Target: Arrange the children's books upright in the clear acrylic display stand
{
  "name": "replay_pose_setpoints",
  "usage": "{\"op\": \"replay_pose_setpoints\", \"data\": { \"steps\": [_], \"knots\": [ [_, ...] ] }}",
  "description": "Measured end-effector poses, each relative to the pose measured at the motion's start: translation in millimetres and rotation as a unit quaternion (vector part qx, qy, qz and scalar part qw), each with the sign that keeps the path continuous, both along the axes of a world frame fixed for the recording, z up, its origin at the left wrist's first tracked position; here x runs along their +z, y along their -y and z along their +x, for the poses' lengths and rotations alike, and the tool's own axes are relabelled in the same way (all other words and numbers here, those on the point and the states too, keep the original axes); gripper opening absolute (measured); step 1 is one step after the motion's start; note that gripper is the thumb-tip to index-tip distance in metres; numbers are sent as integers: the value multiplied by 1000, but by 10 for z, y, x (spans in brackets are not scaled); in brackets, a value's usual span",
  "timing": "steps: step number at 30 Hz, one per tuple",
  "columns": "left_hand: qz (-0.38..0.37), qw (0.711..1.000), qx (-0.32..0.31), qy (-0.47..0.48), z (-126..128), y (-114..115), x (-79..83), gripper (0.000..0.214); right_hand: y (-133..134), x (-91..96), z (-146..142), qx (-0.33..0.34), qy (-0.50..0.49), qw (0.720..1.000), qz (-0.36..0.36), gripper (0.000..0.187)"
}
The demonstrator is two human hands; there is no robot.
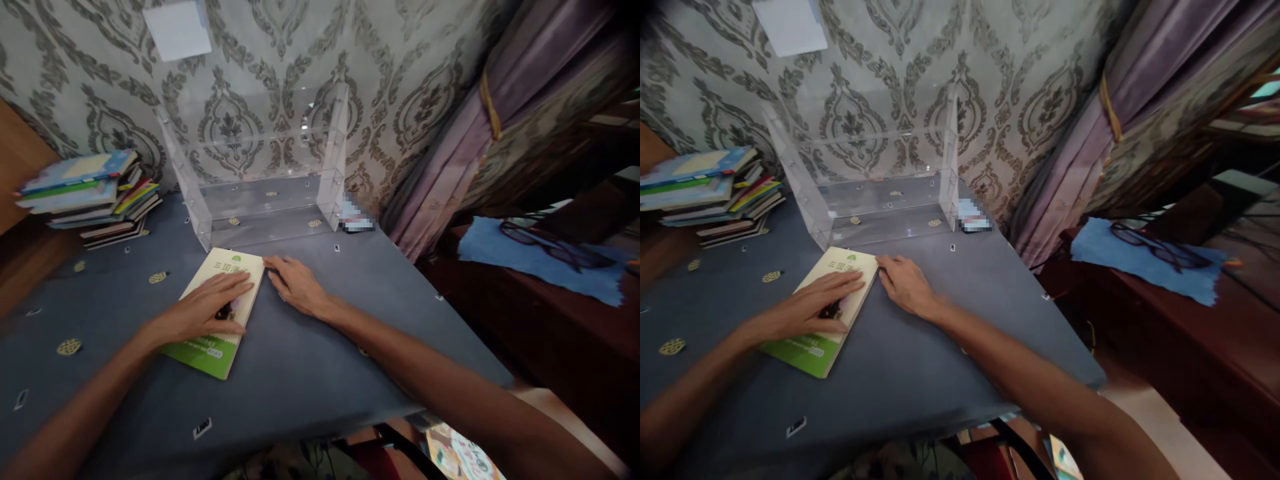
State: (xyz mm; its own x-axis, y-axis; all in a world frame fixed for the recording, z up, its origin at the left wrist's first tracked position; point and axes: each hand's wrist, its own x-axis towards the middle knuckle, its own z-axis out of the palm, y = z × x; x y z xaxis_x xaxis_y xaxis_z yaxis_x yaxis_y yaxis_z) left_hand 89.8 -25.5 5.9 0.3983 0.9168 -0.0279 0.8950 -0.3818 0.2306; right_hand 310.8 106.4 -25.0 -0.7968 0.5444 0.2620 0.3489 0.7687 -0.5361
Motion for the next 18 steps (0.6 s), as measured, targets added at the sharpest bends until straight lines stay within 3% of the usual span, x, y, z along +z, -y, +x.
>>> {"op": "replay_pose_setpoints", "data": {
  "steps": [3,8,12,18],
  "knots": [
    [-24,1000,-14,1,-97,277,-51,96,-15,-11,-42,10,5,1000,8,33],
    [-12,1000,-16,-16,98,506,-135,120,-79,-16,-153,24,-3,1000,15,33],
    [2,1000,4,-22,252,517,-173,114,-114,-10,-235,31,-4,999,16,34],
    [26,999,34,-31,272,406,-236,96,-232,-23,-428,30,17,999,41,34]
  ]
}}
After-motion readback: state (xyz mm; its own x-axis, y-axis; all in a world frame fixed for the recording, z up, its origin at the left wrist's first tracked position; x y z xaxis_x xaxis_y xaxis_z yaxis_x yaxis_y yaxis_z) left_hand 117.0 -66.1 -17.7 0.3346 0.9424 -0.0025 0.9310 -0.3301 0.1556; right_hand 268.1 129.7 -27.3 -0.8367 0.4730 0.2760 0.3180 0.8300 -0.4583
